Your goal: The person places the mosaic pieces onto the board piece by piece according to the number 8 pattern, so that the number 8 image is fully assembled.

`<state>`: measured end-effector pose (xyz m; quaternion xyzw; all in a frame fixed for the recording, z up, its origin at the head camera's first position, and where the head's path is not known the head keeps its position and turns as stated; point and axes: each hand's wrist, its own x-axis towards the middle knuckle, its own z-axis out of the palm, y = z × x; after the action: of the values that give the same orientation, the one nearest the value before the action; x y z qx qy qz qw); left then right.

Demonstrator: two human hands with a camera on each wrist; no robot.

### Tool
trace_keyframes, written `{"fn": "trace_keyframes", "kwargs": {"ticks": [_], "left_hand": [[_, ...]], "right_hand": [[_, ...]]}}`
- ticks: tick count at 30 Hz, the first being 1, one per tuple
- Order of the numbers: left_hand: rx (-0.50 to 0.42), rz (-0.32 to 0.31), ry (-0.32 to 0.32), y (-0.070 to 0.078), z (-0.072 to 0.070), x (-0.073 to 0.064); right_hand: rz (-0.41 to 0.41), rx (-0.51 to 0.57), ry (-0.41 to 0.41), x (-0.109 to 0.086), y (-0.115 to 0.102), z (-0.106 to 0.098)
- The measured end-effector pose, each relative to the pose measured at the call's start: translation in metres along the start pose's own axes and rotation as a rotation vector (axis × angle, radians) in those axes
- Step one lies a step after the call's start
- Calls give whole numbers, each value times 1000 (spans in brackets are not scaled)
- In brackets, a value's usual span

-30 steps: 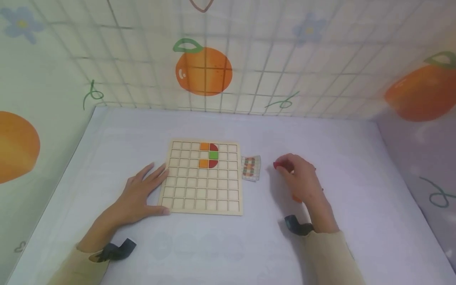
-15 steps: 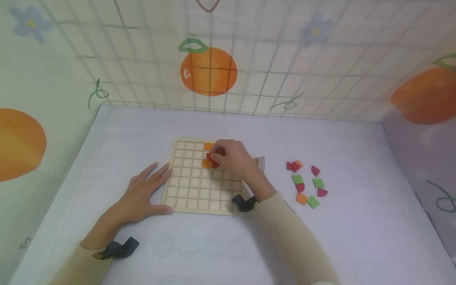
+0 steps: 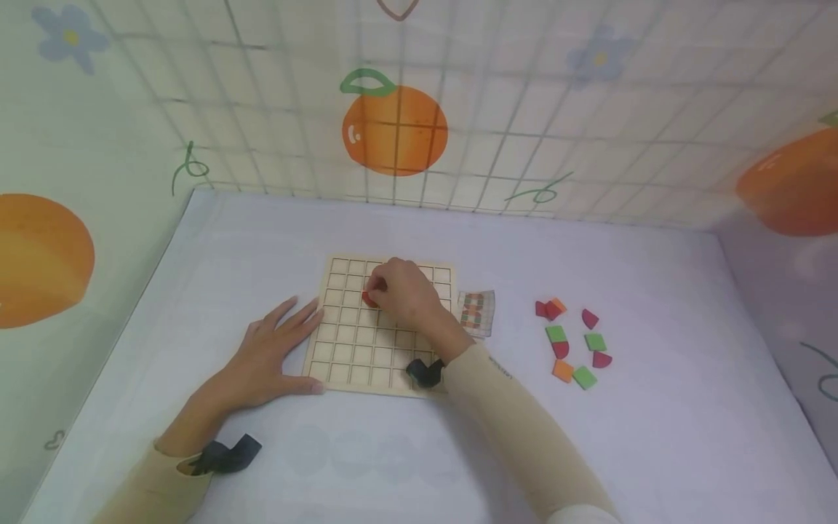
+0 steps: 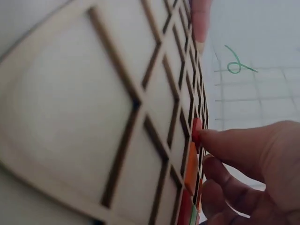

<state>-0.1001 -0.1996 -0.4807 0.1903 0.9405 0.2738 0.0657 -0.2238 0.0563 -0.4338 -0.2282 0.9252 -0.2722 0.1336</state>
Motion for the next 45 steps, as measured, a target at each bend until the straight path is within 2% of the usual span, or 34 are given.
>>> {"fn": "trace_keyframes", "kwargs": {"ticks": [9,14,17,20,25,29,34,39,45], "left_hand": [[10,0,-6,-1,1,0],[13,-12,-9,0,0,0],[14,-17,-11,2,1,1],[23,-25,-11,3,2,3],[27,-34,-5,2,3,3],[31,-34,-10,0,5,1],[22,-39,-3,0,4,0],[17,-39,2,3,3,0],[25,-37,2,4,4,0]], "right_hand": [[-148,-144,88,-8,-6,9],[-148,-135,94,-11,-6,8],[-109,-86,87,-18,0,-5],[-65,-27,126,-30,11,-27],[-6,24,228,-63,42,-69],[75,-7,257,-92,72,-96],[203,-29,199,-118,108,-114],[331,-23,109,-133,137,-125],[399,-71,77,-142,158,-126]]}}
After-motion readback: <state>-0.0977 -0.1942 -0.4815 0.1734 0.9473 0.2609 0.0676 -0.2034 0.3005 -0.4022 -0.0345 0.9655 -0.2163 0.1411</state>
